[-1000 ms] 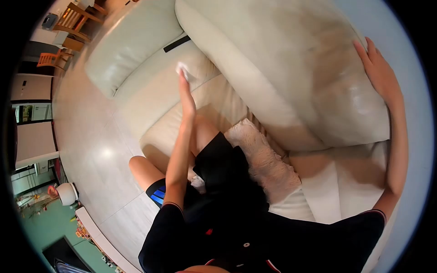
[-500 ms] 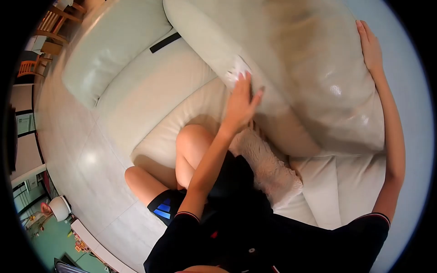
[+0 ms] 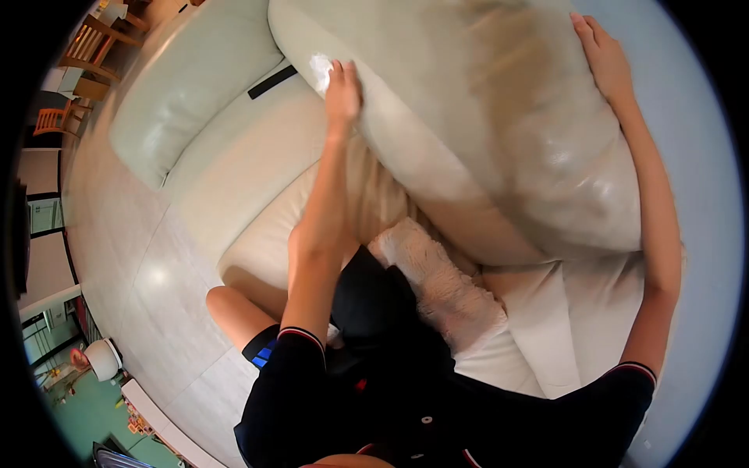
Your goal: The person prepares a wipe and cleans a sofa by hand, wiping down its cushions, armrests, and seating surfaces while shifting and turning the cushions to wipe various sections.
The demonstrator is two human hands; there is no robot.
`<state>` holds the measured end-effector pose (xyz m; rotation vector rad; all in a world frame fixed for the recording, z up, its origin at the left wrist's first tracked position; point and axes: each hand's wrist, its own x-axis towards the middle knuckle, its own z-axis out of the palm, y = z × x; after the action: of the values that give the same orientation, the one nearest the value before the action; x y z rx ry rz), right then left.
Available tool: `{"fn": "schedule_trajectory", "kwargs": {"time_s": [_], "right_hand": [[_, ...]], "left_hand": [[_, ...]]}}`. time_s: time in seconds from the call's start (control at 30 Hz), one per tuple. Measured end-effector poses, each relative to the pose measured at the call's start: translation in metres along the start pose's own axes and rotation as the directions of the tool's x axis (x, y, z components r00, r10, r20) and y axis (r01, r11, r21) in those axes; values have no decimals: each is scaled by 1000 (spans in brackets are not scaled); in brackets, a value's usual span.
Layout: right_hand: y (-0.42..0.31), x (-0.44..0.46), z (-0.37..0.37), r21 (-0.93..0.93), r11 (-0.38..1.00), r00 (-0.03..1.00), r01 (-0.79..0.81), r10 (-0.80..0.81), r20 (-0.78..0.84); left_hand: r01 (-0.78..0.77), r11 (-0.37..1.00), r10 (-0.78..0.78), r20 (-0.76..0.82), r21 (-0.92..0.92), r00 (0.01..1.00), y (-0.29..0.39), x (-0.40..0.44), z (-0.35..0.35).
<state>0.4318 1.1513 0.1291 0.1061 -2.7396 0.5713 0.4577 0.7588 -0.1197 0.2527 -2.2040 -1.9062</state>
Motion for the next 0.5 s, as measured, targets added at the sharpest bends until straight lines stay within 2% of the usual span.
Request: {"fn": "schedule_trajectory", "kwargs": {"time_s": [0.03, 0.1, 0.13, 0.17, 0.23, 0.27, 0.33, 0.43, 0.5], "right_hand": [[2, 1, 2, 3, 1000, 1000, 16, -16, -5], [5, 2, 0, 11, 1000, 1000, 26, -26, -10], [5, 1, 0, 29, 1000, 1000, 10, -10, 10], [3, 3, 1, 49, 999, 1000, -1, -1, 28], [0, 6, 5, 56, 998, 1000, 17, -17, -4], [1, 3, 6, 45, 999, 999, 19, -18, -27], [1, 2, 5, 64, 998, 1000, 25, -25, -7], [-3, -1, 2, 84, 996, 1000, 9, -10, 7], [-9, -1, -2, 77, 997, 1000, -14, 13, 23]], "left_hand": [[-26, 973, 48, -90, 228, 995, -6, 0, 22], [-52, 989, 47, 37, 139, 998, -12, -35, 29], [-133, 983, 122, 91, 130, 988, -14, -58, 28], [-131, 982, 120, 83, 139, 989, -14, -71, 28], [-190, 981, 183, 121, 48, 976, -16, -81, 28], [-254, 967, 251, 79, 31, 965, -10, -71, 30], [-264, 964, 263, 34, 36, 964, 13, -49, 23], [-277, 960, 279, -26, 46, 960, -4, -5, 21], [-257, 965, 259, -45, 47, 965, -9, -8, 34]]}}
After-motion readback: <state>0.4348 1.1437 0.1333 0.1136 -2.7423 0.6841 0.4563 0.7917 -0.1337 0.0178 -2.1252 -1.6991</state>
